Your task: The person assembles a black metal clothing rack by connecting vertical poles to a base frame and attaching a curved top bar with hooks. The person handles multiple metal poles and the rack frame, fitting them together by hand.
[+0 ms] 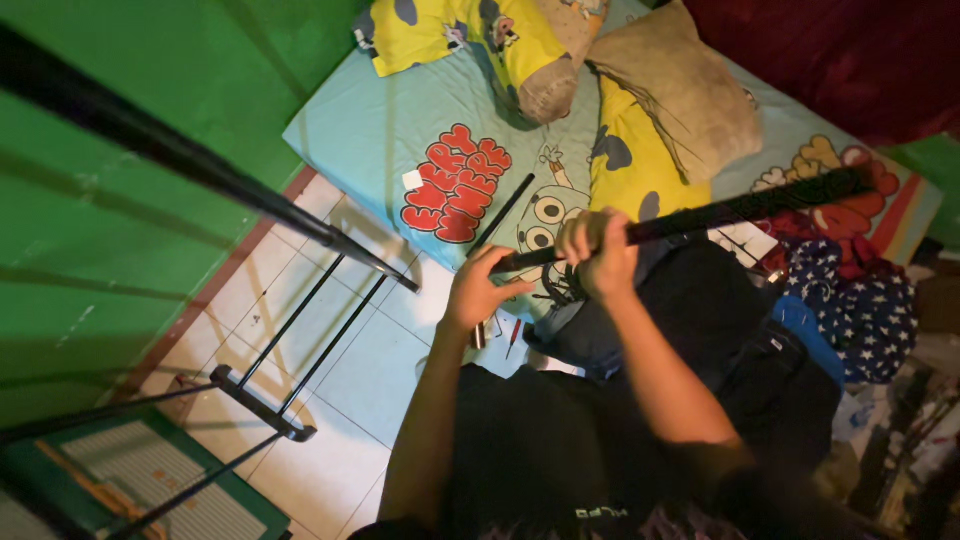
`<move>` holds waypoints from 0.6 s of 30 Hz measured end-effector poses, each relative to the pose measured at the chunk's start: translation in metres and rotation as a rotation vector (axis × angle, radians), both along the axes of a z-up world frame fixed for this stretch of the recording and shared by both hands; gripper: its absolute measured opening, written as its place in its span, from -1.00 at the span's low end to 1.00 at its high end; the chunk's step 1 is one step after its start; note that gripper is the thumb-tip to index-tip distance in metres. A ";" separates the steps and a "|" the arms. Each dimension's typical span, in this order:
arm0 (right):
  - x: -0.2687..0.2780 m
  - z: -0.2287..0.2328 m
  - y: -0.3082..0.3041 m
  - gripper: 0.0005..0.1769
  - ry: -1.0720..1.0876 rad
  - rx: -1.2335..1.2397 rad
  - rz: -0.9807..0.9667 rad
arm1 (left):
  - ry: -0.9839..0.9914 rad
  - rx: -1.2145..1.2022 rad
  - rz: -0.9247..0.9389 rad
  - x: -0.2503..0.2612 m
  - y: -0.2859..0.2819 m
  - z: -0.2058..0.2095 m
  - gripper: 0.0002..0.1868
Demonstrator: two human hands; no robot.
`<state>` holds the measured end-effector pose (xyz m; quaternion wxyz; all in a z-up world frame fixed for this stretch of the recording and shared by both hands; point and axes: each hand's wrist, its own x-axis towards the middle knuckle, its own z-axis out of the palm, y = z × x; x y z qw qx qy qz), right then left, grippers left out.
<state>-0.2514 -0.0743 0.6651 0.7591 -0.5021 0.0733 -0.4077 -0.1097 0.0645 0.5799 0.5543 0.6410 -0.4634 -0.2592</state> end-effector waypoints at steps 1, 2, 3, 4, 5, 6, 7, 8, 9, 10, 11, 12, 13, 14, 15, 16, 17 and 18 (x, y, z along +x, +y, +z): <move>-0.001 0.000 -0.001 -0.46 0.074 -0.085 -0.052 | -0.044 0.013 0.012 -0.002 -0.008 -0.005 -0.62; -0.002 0.001 -0.004 -0.47 0.150 -0.170 -0.102 | -0.089 0.025 0.026 -0.002 -0.018 -0.013 -0.65; -0.007 0.003 -0.009 -0.51 0.176 -0.295 -0.135 | -0.091 0.008 0.029 0.000 -0.028 -0.024 -0.63; -0.019 0.006 -0.015 -0.55 0.210 -0.414 -0.164 | -0.088 -0.002 0.031 0.000 -0.036 -0.037 -0.61; -0.031 0.007 -0.021 -0.57 0.246 -0.533 -0.192 | -0.085 -0.012 0.033 -0.001 -0.045 -0.051 -0.59; -0.046 0.005 -0.027 -0.60 0.264 -0.511 -0.277 | -0.089 0.014 0.030 -0.002 -0.054 -0.067 -0.56; -0.066 0.002 -0.033 -0.63 0.282 -0.488 -0.362 | -0.093 0.040 0.027 -0.004 -0.062 -0.083 -0.52; -0.081 -0.008 -0.037 -0.71 0.106 -0.203 -0.226 | -0.102 0.059 0.025 -0.003 -0.075 -0.099 -0.48; -0.094 -0.024 -0.041 -0.78 -0.071 0.080 -0.087 | -0.074 0.099 -0.008 -0.004 -0.086 -0.116 -0.46; -0.105 -0.044 -0.048 -0.76 -0.026 -0.009 -0.162 | -0.040 0.139 -0.037 -0.009 -0.097 -0.134 -0.44; -0.109 -0.072 -0.058 -0.70 0.022 -0.099 -0.237 | -0.006 0.180 -0.067 -0.010 -0.112 -0.153 -0.42; -0.115 -0.101 -0.071 -0.62 0.081 -0.181 -0.308 | -0.017 0.178 -0.045 -0.014 -0.127 -0.174 -0.40; -0.118 -0.134 -0.087 -0.72 0.263 -0.274 -0.446 | -0.029 0.175 -0.023 -0.016 -0.142 -0.195 -0.39; -0.120 -0.168 -0.094 -0.79 0.457 -0.360 -0.581 | -0.036 0.186 -0.006 -0.020 -0.149 -0.216 -0.37; -0.118 -0.203 -0.101 -0.81 0.654 -0.452 -0.709 | -0.076 0.155 0.042 -0.020 -0.162 -0.236 -0.33; -0.114 -0.237 -0.106 -0.84 0.679 -0.401 -0.711 | -0.111 0.131 0.081 -0.024 -0.174 -0.253 -0.29; -0.105 -0.270 -0.116 -0.87 0.703 -0.351 -0.713 | -0.146 0.108 0.118 -0.027 -0.185 -0.267 -0.25; -0.101 -0.295 -0.129 -0.89 0.923 -0.833 -0.700 | -0.103 0.145 0.092 -0.032 -0.193 -0.278 -0.26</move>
